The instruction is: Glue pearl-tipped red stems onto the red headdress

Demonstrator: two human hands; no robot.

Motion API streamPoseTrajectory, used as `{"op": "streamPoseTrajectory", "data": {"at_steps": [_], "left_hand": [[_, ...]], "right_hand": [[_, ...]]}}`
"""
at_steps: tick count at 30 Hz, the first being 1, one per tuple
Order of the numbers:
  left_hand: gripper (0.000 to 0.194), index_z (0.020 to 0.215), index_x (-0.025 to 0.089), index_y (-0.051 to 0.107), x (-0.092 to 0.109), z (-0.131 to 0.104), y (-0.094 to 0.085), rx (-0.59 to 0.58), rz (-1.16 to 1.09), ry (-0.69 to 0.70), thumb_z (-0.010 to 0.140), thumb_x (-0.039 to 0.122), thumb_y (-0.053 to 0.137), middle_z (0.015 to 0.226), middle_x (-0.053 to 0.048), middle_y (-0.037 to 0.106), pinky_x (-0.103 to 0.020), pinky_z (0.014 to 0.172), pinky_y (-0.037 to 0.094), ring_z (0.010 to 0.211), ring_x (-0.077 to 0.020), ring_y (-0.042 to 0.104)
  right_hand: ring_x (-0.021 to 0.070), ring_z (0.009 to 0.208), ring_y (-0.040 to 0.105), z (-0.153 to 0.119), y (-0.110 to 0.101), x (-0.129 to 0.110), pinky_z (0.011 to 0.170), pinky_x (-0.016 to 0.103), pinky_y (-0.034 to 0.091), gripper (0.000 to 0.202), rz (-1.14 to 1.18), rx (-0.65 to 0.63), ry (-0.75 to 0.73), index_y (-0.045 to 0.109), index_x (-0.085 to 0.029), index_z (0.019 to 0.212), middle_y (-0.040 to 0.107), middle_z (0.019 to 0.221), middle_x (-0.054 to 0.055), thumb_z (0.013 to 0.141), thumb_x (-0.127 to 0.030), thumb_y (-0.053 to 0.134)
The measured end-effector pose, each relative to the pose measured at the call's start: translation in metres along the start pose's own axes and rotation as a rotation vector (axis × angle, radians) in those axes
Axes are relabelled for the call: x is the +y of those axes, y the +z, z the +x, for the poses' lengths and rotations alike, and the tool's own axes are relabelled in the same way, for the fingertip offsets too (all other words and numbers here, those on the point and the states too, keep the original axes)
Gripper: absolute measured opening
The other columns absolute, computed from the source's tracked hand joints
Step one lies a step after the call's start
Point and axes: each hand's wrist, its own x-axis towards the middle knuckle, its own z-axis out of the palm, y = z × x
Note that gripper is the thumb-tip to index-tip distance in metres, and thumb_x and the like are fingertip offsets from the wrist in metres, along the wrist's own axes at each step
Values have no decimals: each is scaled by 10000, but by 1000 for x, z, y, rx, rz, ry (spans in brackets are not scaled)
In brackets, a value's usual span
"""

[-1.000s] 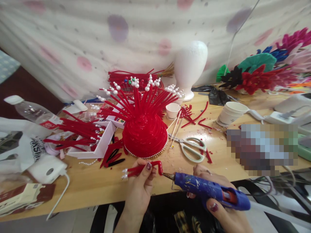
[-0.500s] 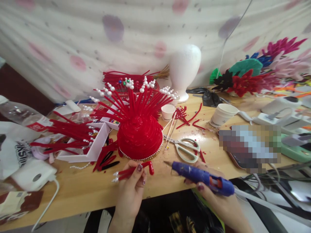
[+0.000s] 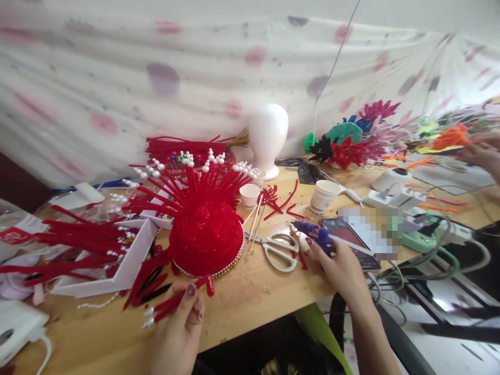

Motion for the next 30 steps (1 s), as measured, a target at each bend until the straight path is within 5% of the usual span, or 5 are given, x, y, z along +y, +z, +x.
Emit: {"op": "streamPoseTrajectory", "data": {"at_steps": [6, 10, 15, 20, 30], "left_hand": [[349, 622, 182, 636, 18, 15, -7, -5, 96, 127, 476, 323, 921, 571, 50, 590, -108, 478, 475, 500, -52, 528], [374, 606, 170, 656, 49, 35, -10, 8, 167, 234, 425, 359, 924, 543, 35, 607, -140, 473, 481, 494, -74, 551], [317, 652, 169, 672, 96, 59, -7, -75, 363, 311, 480, 338, 877, 533, 28, 626, -170, 475, 467, 505, -96, 572], [143, 676, 175, 683, 136, 82, 4, -186, 776, 412, 606, 278, 753, 576, 10, 670, -211, 534, 481, 543, -122, 605], [41, 632, 190, 702, 163, 112, 33, -329, 1100, 434, 641, 174, 665, 563, 16, 677, -233, 545, 488, 547, -145, 630]], "right_hand": [[376, 981, 571, -45, 3, 11, 883, 567, 429, 718, 76, 493, 28, 589, -65, 1166, 600, 1098, 231, 708, -619, 606], [305, 908, 576, -61, 15, -4, 822, 506, 474, 564, 340, 730, -81, 575, -124, 1160, 569, 1060, 162, 743, -490, 677], [299, 1000, 576, -60, 51, -41, 872, 495, 464, 400, 544, 631, -368, 554, -179, 1112, 560, 1043, 112, 796, -408, 642], [305, 1078, 542, -60, 82, -61, 914, 531, 437, 336, 364, 397, -525, 533, -183, 1147, 575, 1101, 131, 863, -359, 572], [303, 1045, 600, -56, 90, -48, 856, 477, 499, 300, 386, 174, -410, 586, -188, 1076, 621, 1101, 133, 857, -394, 591]]}}
